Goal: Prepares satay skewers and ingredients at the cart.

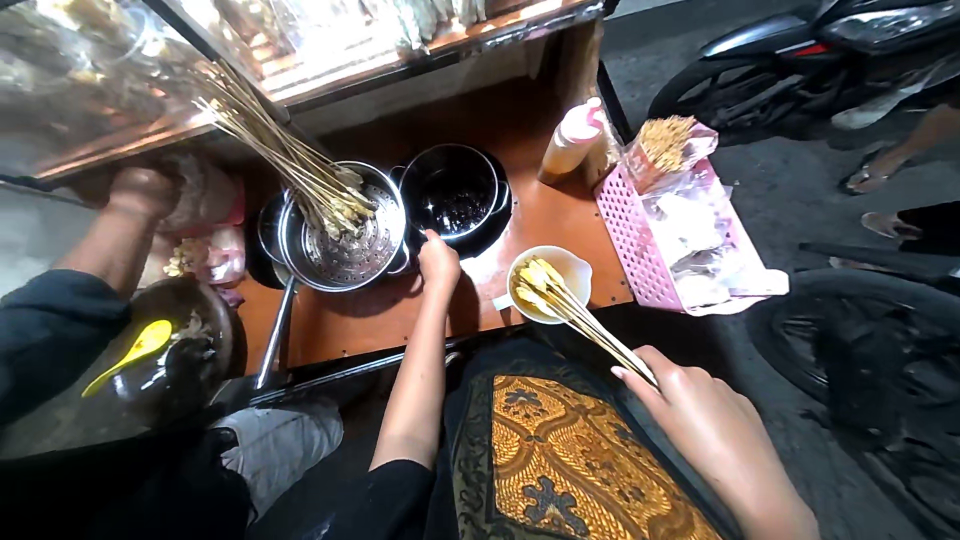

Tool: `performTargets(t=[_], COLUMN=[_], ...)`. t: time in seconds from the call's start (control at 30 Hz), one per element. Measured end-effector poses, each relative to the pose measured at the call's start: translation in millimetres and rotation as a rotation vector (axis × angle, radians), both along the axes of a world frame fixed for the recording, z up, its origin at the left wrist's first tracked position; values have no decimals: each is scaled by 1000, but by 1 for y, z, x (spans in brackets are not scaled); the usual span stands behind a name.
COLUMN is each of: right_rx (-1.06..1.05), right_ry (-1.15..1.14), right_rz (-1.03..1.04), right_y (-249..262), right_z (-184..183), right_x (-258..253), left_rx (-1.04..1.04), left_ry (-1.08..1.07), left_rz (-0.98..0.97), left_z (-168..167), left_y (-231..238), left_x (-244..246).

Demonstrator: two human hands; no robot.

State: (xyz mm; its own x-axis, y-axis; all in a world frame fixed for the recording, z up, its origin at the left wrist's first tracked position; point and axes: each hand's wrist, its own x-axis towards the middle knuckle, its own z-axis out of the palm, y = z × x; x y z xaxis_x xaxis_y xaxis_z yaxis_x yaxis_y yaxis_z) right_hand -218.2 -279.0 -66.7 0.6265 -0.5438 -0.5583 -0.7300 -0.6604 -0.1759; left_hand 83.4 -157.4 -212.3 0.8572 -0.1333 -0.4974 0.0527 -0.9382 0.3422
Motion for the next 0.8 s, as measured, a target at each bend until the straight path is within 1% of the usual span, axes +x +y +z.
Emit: performTargets(t=[0.13,0.3,0.37,0.47,0.6,0.7,0.8], right_rx=[-1,-2,-10,12,23,16,19], right_ry=[-13,-29,-30,0,21,32,32], right_rz=[-4,7,14,5,-9,-12,-19], right_y=[1,0,1,-1,-1,0,1], right_z=[1,1,2,3,3,4,4], right_x=[-1,0,-1,2,2,2,2], left_rx=[-137,-247,-225,-113,21,54,18], left_ry=[-31,0,-5,7,-30,-67,-99], left_rz=[-20,-146,-192,-217,-198,-160,-121], left_z=[-12,-15,-11,2,18,15,3], left_y=[-5,-1,2,2,3,2,-1], left_x=[-13,-14,-17,-14,-12,-8,-3])
